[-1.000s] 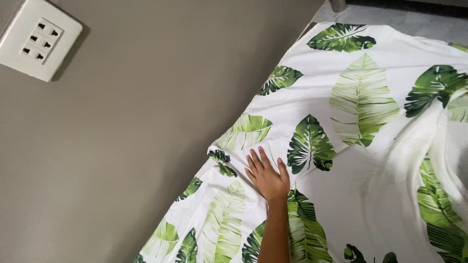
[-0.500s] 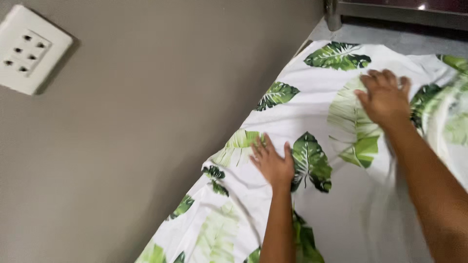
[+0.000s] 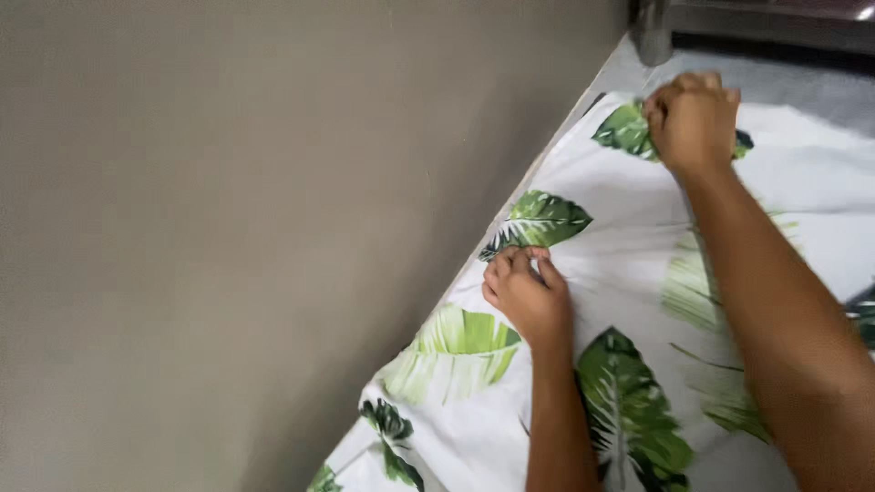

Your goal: The person smooths a white bed sheet with green leaf patterns on a bed, repeatedly pressing and tucking the fabric along the edges and corners. The person uses both hands to flatten wrinkles and align the sheet against the mattress and wall.

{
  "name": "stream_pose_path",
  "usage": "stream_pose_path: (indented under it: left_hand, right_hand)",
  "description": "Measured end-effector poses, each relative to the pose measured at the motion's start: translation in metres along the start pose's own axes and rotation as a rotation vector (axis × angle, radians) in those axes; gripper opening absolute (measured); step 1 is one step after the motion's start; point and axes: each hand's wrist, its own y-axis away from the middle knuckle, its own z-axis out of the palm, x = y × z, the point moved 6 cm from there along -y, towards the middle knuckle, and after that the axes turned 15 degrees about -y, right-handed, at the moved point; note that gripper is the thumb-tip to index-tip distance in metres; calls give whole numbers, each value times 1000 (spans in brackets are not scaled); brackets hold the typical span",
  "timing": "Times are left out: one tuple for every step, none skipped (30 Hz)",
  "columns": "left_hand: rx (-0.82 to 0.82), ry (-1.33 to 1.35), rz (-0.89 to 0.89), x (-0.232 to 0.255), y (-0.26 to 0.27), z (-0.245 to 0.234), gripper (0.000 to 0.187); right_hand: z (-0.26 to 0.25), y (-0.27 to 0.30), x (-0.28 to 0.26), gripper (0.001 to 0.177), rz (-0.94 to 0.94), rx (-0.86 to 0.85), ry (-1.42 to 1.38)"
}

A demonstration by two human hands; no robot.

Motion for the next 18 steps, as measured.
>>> stream_pose_path:
  left_hand:
    - [7, 20, -12, -2, -2, 0, 11]
    - [28, 50, -20, -4, -3, 0, 11]
    - [52, 88, -27, -3, -5, 1, 13]
    - [76, 127, -35, -3, -7, 1, 14]
    - [71, 121, -39, -2, -10, 2, 15]
    - [67, 116, -42, -2, -14, 3, 16]
    - [71, 116, -45, -1, -18, 4, 18]
    - [58, 113, -58, -3, -24, 5, 20]
    - [38, 113, -76, -5, -30, 6, 24]
    - [18, 112, -93, -6, -34, 8, 30]
    - [44, 104, -46, -3, -36, 7, 32]
    - [70, 96, 0, 1, -37, 5, 35]
    - [94, 76, 38, 1, -35, 2, 38]
    - [74, 50, 23, 0, -33, 3, 41]
    - [61, 27, 10, -1, -33, 4, 44]
    - [47, 5, -3, 0, -33, 5, 47]
    - [40, 1, -4, 1, -33, 4, 49]
    - [32, -2, -5, 1, -33, 3, 51]
  right_hand:
    - [6, -6, -1, 13, -62, 28, 9]
    - [11, -8, -4, 15, -123, 58, 18]
    - [13, -12, -4, 13, -141, 88, -52]
    - [12, -16, -6, 13, -159, 119, -122]
    - [16, -19, -10, 13, -145, 111, -183]
    - [19, -23, -15, 13, -131, 104, -243]
    - [23, -27, -21, 15, -88, 66, -294]
    - [25, -32, -27, 17, -46, 27, -345]
    - [20, -32, -33, 15, -85, 63, -275]
    - [14, -33, -38, 14, -125, 98, -205]
    - [4, -36, -39, 13, -162, 140, -131]
    - [5, -43, -25, 19, 19, -14, -135]
    - [9, -42, -11, 29, 203, -179, -146]
    - [15, -35, 2, 40, 389, -343, -155]
    - [11, -38, 2, 32, 347, -283, -206]
    - [7, -40, 2, 24, 304, -223, -257]
    - [8, -42, 0, 18, 264, -161, -310]
    - [10, -44, -4, 17, 200, -101, -301]
